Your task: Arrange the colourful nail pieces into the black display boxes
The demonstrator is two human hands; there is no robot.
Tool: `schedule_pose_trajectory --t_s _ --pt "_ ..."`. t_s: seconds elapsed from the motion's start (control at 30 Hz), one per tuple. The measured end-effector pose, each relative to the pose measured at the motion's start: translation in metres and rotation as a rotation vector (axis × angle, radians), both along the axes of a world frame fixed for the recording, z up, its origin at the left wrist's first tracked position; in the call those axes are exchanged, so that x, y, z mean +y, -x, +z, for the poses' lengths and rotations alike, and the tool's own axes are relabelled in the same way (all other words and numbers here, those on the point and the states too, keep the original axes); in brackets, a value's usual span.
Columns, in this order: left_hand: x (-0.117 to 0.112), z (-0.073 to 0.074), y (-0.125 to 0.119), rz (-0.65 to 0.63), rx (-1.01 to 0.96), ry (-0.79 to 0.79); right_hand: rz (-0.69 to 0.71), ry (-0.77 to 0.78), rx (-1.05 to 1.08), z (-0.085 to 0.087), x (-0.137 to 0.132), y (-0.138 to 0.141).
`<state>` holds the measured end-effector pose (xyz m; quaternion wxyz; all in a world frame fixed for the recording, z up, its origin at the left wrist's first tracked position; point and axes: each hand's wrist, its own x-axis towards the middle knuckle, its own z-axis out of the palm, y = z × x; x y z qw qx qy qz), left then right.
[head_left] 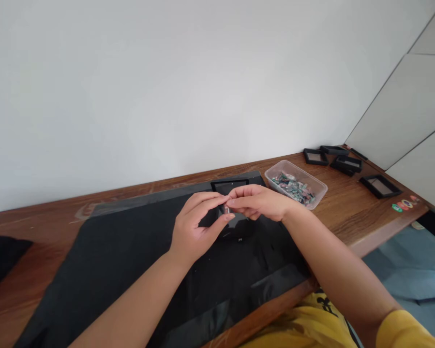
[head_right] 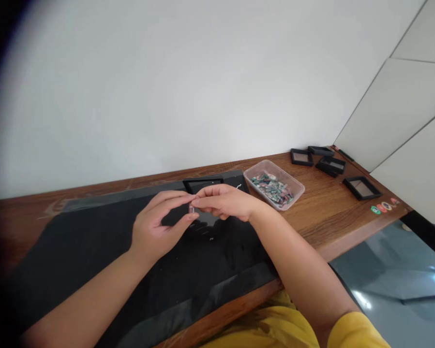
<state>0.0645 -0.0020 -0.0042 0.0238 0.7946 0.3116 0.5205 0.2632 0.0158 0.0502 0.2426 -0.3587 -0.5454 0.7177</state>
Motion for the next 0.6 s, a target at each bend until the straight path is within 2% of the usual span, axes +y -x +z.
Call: schedule_pose_trajectory --t_s 0.1,0.23,0.3,0.33,0.4,0.5,0.6 --pt "0.001 0.001 0.001 0.003 0.006 0.028 -0.089 -0.212 -0.166 0.006 -0.002 -0.004" --pt "0.005 0.0 0.003 0.031 0.071 0.252 -0.425 -0.657 -0.495 0.018 -0.002 -0.03" --pt "0.008 -0.003 0.005 0.098 0.129 0.401 -0.603 -0.764 -0.733 0.023 0.0 -0.05" --pt "0.009 -0.004 0.006 0.136 0.16 0.461 -0.669 -0.759 -0.848 0.023 0.002 -0.06" --pt "0.012 -0.008 0.008 0.187 0.221 0.55 -0.685 -0.702 -1.035 0.022 0.006 -0.075" --pt "0.015 -0.014 0.011 0.202 0.284 0.631 -0.554 -0.59 -1.197 0.016 0.012 -0.084" --pt "0.016 -0.017 0.011 0.193 0.294 0.678 -0.464 -0.523 -1.26 0.011 0.015 -0.082"
